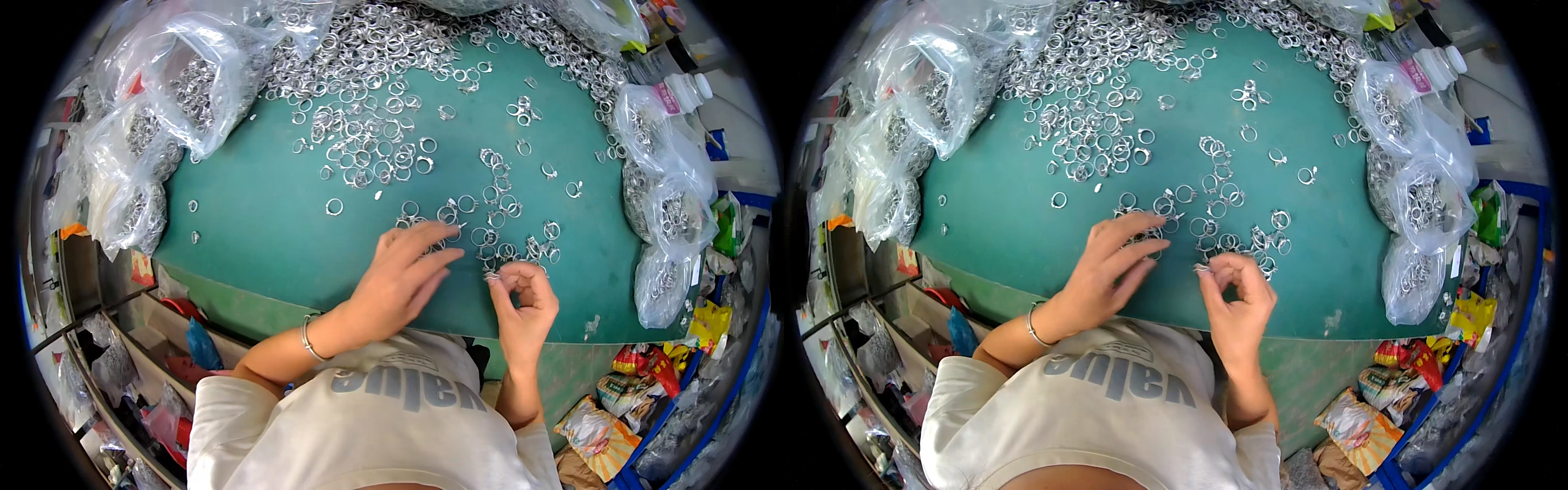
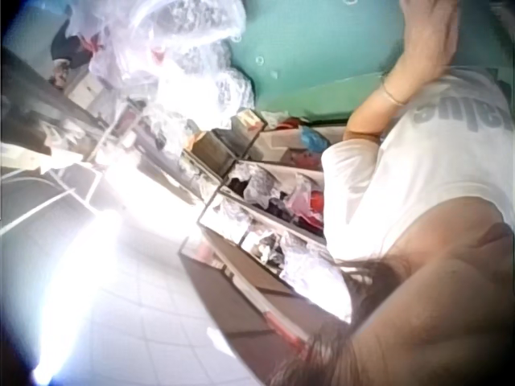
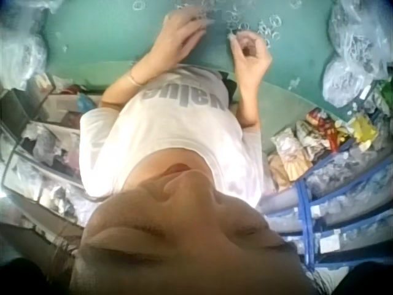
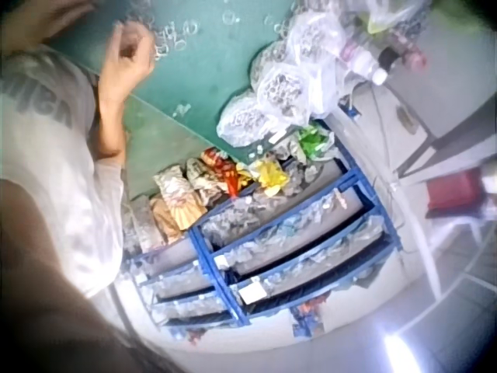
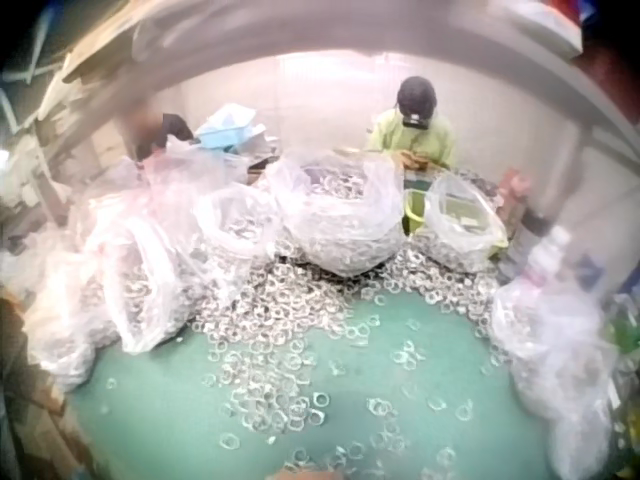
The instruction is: The person sorts small metal rings from a pile on a workbench and places them into plastic bags.
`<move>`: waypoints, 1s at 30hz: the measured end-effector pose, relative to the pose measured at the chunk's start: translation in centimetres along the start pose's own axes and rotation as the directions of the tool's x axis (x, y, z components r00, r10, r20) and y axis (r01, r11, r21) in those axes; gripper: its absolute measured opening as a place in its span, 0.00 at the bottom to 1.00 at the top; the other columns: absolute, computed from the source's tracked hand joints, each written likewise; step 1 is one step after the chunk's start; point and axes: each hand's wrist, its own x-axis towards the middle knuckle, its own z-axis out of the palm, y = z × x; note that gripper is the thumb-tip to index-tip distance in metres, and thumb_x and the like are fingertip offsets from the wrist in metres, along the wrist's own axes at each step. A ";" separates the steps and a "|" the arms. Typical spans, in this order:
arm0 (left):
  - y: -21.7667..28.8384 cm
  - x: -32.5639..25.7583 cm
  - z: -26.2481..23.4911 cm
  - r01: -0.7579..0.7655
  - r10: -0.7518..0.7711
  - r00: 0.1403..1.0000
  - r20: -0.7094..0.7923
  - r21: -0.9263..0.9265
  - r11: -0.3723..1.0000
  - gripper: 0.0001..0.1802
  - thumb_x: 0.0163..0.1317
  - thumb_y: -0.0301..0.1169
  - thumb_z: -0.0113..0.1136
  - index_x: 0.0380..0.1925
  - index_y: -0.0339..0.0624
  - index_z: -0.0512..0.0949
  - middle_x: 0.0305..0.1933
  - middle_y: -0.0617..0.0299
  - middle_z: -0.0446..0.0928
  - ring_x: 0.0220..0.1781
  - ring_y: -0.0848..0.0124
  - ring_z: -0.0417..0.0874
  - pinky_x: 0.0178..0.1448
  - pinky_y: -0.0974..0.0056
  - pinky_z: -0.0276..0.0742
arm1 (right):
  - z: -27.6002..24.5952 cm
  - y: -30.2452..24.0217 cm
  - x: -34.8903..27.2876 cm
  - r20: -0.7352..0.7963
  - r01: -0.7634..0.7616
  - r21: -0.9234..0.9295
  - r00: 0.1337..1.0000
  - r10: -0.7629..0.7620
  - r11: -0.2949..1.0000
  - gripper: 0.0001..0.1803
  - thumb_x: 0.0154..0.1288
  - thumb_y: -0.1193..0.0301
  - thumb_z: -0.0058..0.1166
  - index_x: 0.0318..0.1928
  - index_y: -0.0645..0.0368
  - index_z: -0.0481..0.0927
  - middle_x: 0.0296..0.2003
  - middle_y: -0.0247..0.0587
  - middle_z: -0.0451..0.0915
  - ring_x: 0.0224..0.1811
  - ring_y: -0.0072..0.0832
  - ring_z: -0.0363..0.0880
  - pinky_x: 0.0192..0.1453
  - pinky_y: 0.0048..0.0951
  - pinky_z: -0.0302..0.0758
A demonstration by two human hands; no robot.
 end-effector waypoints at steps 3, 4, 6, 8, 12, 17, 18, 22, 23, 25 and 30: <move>0.8 -0.7 0.7 0.262 -0.233 0.965 0.120 -0.399 0.879 0.17 0.54 0.19 0.62 0.46 0.38 0.77 0.46 0.52 0.78 0.43 0.59 0.80 0.44 0.62 0.75 | 1.9 -0.6 -0.3 0.106 0.051 0.120 0.992 -0.064 0.991 0.09 0.52 0.88 0.59 0.34 0.67 0.78 0.34 0.38 0.77 0.28 0.16 0.72 0.32 0.16 0.71; 0.5 -1.1 0.9 0.273 -0.248 0.962 0.114 -0.438 0.857 0.14 0.55 0.21 0.62 0.43 0.38 0.78 0.41 0.53 0.78 0.39 0.59 0.80 0.42 0.62 0.75 | 2.3 -0.7 -0.3 0.127 0.100 0.037 0.986 -0.104 0.994 0.09 0.53 0.88 0.58 0.35 0.68 0.78 0.35 0.40 0.77 0.30 0.19 0.75 0.34 0.18 0.73; -0.1 -1.7 1.0 0.245 -0.272 0.962 0.009 -0.468 0.849 0.08 0.56 0.22 0.62 0.37 0.37 0.80 0.31 0.53 0.78 0.32 0.60 0.80 0.37 0.62 0.76 | 2.1 -0.9 0.0 0.292 -0.058 0.081 0.956 0.032 0.995 0.11 0.53 0.88 0.57 0.38 0.69 0.79 0.41 0.41 0.76 0.38 0.22 0.77 0.42 0.20 0.76; -0.4 -2.1 -1.4 0.420 -0.412 0.903 0.125 -0.458 0.783 0.06 0.58 0.22 0.61 0.36 0.36 0.80 0.30 0.56 0.78 0.32 0.65 0.80 0.36 0.65 0.75 | 1.6 -1.2 0.3 0.367 -0.019 0.075 0.930 -0.010 0.997 0.13 0.55 0.89 0.54 0.42 0.69 0.78 0.45 0.42 0.74 0.42 0.24 0.77 0.45 0.21 0.76; -1.2 -4.7 -2.6 0.483 -0.526 0.848 0.069 -0.510 0.712 0.07 0.60 0.25 0.62 0.38 0.36 0.78 0.32 0.58 0.78 0.31 0.71 0.78 0.36 0.68 0.76 | 2.8 -0.1 1.3 0.379 -0.033 0.168 0.925 -0.033 0.985 0.11 0.56 0.90 0.52 0.40 0.69 0.77 0.43 0.41 0.73 0.39 0.23 0.77 0.42 0.21 0.76; -0.8 -5.3 -3.4 0.413 -0.571 0.820 -0.020 -0.671 0.616 0.09 0.60 0.26 0.62 0.39 0.33 0.77 0.31 0.59 0.77 0.27 0.73 0.78 0.33 0.69 0.77 | 7.2 -0.8 0.5 0.524 0.019 0.101 0.849 -0.069 0.995 0.11 0.55 0.90 0.54 0.39 0.70 0.77 0.41 0.42 0.73 0.39 0.23 0.77 0.39 0.19 0.76; -1.2 -5.6 -3.7 0.459 -0.589 0.806 0.055 -0.686 0.564 0.09 0.61 0.25 0.61 0.40 0.33 0.77 0.35 0.60 0.76 0.30 0.73 0.79 0.35 0.70 0.78 | 8.0 -1.1 0.3 0.583 0.049 0.136 0.803 -0.120 0.989 0.12 0.53 0.90 0.56 0.40 0.70 0.77 0.43 0.43 0.73 0.40 0.25 0.78 0.40 0.20 0.78; -2.9 -6.6 -5.3 0.494 -0.660 0.749 0.054 -0.710 0.502 0.05 0.61 0.24 0.60 0.36 0.34 0.79 0.37 0.60 0.78 0.33 0.75 0.81 0.36 0.71 0.80 | 9.4 -2.4 0.4 0.648 -0.062 0.177 0.758 -0.069 0.982 0.15 0.54 0.90 0.55 0.44 0.70 0.77 0.47 0.46 0.71 0.43 0.28 0.78 0.44 0.24 0.78; -3.5 -7.0 -6.2 0.491 -0.678 0.735 0.022 -0.707 0.509 0.05 0.61 0.24 0.60 0.35 0.34 0.80 0.36 0.60 0.78 0.33 0.75 0.81 0.36 0.71 0.80 | 9.5 -2.4 0.4 0.615 -0.073 0.144 0.788 -0.032 0.987 0.15 0.55 0.90 0.54 0.44 0.70 0.76 0.47 0.46 0.71 0.43 0.28 0.78 0.44 0.24 0.78; -5.4 -8.0 -10.0 0.536 -0.669 0.676 -0.310 -0.417 0.734 0.04 0.58 0.24 0.62 0.33 0.34 0.80 0.34 0.58 0.80 0.34 0.72 0.81 0.38 0.68 0.79 | 8.9 -2.0 0.0 0.537 -0.099 0.082 0.842 0.040 0.992 0.15 0.56 0.90 0.52 0.45 0.70 0.76 0.48 0.47 0.71 0.43 0.28 0.79 0.45 0.24 0.78; -16.3 -11.6 -17.8 0.683 -0.269 0.620 -0.737 0.339 0.648 0.09 0.49 0.22 0.66 0.32 0.37 0.78 0.33 0.53 0.78 0.35 0.58 0.79 0.43 0.59 0.75 | 4.6 -1.5 0.9 0.480 0.197 -0.177 0.872 -0.090 0.964 0.13 0.53 0.87 0.54 0.41 0.67 0.78 0.41 0.46 0.78 0.41 0.33 0.78 0.45 0.29 0.74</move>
